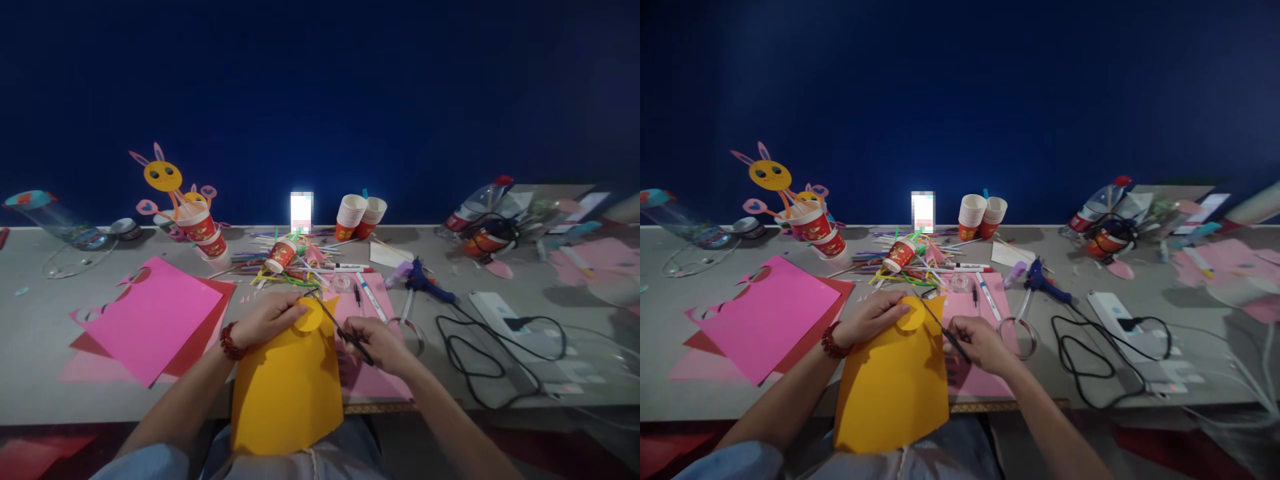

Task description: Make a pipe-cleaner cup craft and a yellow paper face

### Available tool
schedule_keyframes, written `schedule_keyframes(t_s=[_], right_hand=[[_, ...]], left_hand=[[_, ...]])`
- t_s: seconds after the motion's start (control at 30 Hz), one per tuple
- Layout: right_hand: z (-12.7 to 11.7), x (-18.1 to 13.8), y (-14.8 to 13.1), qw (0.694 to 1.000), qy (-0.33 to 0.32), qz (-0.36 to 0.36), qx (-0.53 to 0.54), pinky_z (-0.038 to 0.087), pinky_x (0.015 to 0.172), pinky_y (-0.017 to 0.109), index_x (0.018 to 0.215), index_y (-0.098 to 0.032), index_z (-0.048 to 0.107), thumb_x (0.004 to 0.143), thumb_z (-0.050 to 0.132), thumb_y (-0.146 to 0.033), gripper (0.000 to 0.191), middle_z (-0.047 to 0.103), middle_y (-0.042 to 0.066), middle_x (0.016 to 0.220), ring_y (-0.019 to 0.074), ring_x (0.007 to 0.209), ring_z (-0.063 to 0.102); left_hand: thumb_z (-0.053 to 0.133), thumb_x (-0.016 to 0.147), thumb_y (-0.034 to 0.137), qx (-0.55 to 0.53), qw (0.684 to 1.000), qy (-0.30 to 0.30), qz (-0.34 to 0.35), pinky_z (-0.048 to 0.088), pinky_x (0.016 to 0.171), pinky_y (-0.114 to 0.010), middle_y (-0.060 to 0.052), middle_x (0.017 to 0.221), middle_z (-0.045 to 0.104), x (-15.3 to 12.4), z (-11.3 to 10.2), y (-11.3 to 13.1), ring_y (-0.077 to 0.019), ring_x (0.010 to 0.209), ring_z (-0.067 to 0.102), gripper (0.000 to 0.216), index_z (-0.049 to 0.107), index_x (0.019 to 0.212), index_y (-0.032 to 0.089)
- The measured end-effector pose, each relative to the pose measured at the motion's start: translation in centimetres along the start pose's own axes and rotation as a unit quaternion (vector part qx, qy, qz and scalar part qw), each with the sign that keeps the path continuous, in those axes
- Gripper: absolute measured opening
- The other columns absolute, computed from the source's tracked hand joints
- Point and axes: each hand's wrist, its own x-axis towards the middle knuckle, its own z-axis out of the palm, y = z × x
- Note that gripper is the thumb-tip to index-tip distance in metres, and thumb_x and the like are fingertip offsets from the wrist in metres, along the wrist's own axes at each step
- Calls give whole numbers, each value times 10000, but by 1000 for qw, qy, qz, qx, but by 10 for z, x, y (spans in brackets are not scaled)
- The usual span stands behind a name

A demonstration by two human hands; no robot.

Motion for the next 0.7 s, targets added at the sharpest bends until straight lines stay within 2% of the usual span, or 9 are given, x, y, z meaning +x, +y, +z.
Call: schedule_keyframes(t_s=[0.23, 0.43, 0.7], right_hand=[[-4, 1, -4, 1000, -2, -2, -26, 290, 480, 226, 602, -218, 420, 756, 682, -679, 552, 473, -46, 535, 113, 508, 405], [-5, 0, -7, 1000, -4, -14, -24, 289, 485, 230, 599, -212, 448, 755, 649, -731, 578, 501, -37, 531, 115, 507, 415], [-7, 0, 3, 1000, -11, -8, -15, 297, 451, 226, 618, -216, 456, 755, 670, -711, 556, 478, -50, 515, 116, 463, 440]], left_hand=[[400, 1006, 378, 4, 1000, -4, 26, 300, 611, -251, 42, 683, 453, 2, -1, 0, -118, 625, 421, 344, 392, 711, 201], [392, 1006, 384, 0, 1000, -6, 27, 299, 604, -257, 40, 683, 454, 2, -1, 0, -120, 622, 417, 352, 394, 703, 203], [410, 995, 386, -18, 1000, -13, 17, 295, 610, -261, 44, 687, 433, 3, -1, -1, -119, 629, 404, 340, 390, 710, 203]])
